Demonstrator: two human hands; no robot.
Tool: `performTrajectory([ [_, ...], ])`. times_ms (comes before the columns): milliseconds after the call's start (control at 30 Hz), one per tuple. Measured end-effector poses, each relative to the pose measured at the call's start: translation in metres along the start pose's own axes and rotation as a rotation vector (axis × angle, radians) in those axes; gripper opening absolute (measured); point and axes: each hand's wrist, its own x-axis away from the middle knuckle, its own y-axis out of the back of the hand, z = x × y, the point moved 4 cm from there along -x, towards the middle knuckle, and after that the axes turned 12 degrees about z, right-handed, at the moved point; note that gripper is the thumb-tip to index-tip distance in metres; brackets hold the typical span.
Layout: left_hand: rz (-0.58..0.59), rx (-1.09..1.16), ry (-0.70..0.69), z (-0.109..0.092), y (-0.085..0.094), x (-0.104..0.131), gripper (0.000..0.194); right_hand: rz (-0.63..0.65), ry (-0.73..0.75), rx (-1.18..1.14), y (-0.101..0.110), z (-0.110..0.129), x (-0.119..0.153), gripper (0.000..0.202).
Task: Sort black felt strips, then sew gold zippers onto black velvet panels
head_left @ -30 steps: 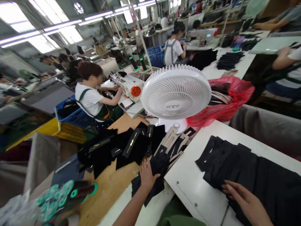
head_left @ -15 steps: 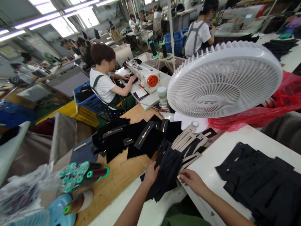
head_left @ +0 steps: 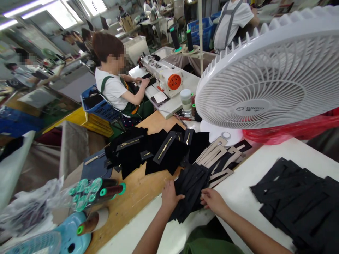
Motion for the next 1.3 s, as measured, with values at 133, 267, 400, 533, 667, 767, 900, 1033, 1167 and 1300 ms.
performTrajectory([
  [133,0.014,-0.019,-0.006,-0.005,0.001,-0.003,0.046,0.018,-0.109,-0.093,-0.018,0.000,-0.007,0.015],
  [267,-0.003,-0.001,-0.002,-0.005,0.005,-0.006,0.048,0.016,-0.164,-0.151,-0.032,0.005,-0.017,0.019],
  [400,0.038,0.097,0.012,0.001,0.004,-0.011,0.058,0.026,-0.180,-0.137,-0.035,0.006,-0.022,0.022],
  [533,0.082,0.239,-0.011,0.010,0.003,-0.013,0.045,-0.040,-0.114,-0.099,-0.032,0.006,-0.021,0.027],
  [667,0.110,0.425,-0.044,0.015,0.002,-0.007,0.025,-0.114,0.045,-0.070,-0.032,0.010,-0.017,0.032],
  [767,0.130,0.602,-0.084,0.018,0.007,0.001,0.032,-0.114,0.191,-0.032,-0.035,0.013,-0.014,0.036],
  [900,0.174,0.824,-0.123,0.023,0.027,0.016,0.048,-0.085,0.265,0.016,-0.036,0.012,-0.016,0.033],
  [1033,0.253,0.992,-0.163,0.017,0.047,0.035,0.052,-0.035,0.287,-0.012,-0.043,0.023,-0.017,0.031],
  [1167,0.316,1.111,-0.212,-0.004,0.055,0.050,0.048,0.146,0.339,-0.133,-0.058,0.047,-0.005,0.048],
  [1300,0.296,1.287,-0.257,-0.025,0.053,0.053,0.044,0.213,0.391,-0.252,-0.057,0.064,0.013,0.057],
])
